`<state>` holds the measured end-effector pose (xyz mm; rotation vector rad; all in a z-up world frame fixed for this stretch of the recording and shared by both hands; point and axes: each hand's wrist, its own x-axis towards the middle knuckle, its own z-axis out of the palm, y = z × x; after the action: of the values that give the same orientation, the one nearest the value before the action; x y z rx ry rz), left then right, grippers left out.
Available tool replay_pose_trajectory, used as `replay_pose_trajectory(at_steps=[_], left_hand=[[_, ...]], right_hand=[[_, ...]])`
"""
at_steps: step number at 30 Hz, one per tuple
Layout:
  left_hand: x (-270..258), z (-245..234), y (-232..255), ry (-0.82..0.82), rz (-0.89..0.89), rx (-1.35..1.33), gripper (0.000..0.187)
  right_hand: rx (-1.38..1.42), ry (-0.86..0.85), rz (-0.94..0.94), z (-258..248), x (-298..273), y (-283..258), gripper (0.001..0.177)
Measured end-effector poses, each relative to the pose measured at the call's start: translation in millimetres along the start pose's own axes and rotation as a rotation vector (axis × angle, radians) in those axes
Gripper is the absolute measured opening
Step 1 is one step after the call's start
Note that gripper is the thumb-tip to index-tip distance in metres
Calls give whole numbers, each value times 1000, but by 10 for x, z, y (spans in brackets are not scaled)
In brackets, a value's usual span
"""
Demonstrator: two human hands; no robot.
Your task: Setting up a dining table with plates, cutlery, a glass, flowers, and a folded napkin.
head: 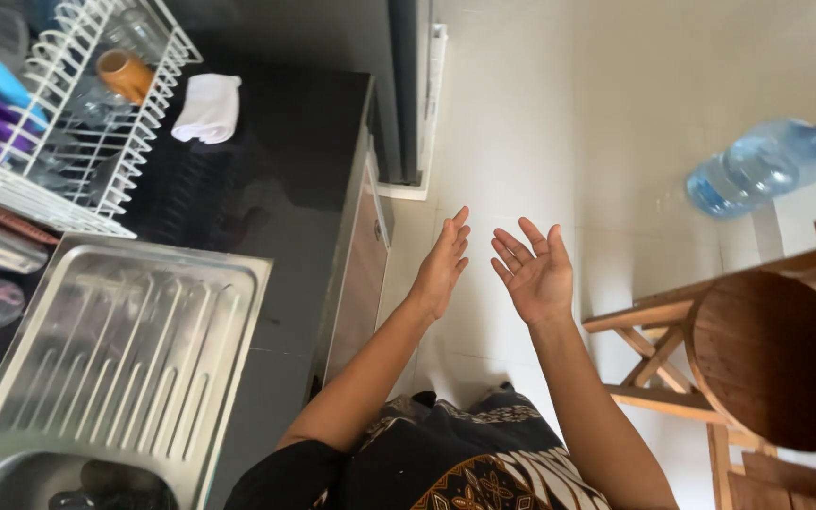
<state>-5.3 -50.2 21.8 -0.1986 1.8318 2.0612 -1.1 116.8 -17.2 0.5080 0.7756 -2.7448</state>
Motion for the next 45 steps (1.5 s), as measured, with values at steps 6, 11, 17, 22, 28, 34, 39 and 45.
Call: replay_pose_trajectory(at_steps=[6, 11, 17, 22, 28, 34, 39, 45], left_hand=[[-37, -483, 121, 152, 80, -51, 80], [84, -878, 162, 285, 122, -67, 78], [456, -1215, 239, 388, 206, -144, 77], [795, -1290, 423, 499, 218, -180, 79], [976, -1417, 466, 642, 242, -204, 78], [980, -1737, 581, 808, 207, -158, 79], [1087, -2290, 669, 944, 211, -143, 81], [1310, -2970, 793, 1044, 286, -177, 84]], right_hand=[[-58, -102, 118, 510, 389, 227, 65], [-104, -193, 234, 847, 800, 431, 63], [-125, -293, 357, 1124, 1446, 556, 61], [-179, -372, 418, 1374, 1924, 473, 60], [-235, -445, 507, 1562, 2343, 520, 59], [-333, -492, 567, 1888, 2528, 754, 63], [-402, -586, 603, 2130, 2799, 1100, 65], [-477, -609, 628, 2460, 3256, 1604, 64]])
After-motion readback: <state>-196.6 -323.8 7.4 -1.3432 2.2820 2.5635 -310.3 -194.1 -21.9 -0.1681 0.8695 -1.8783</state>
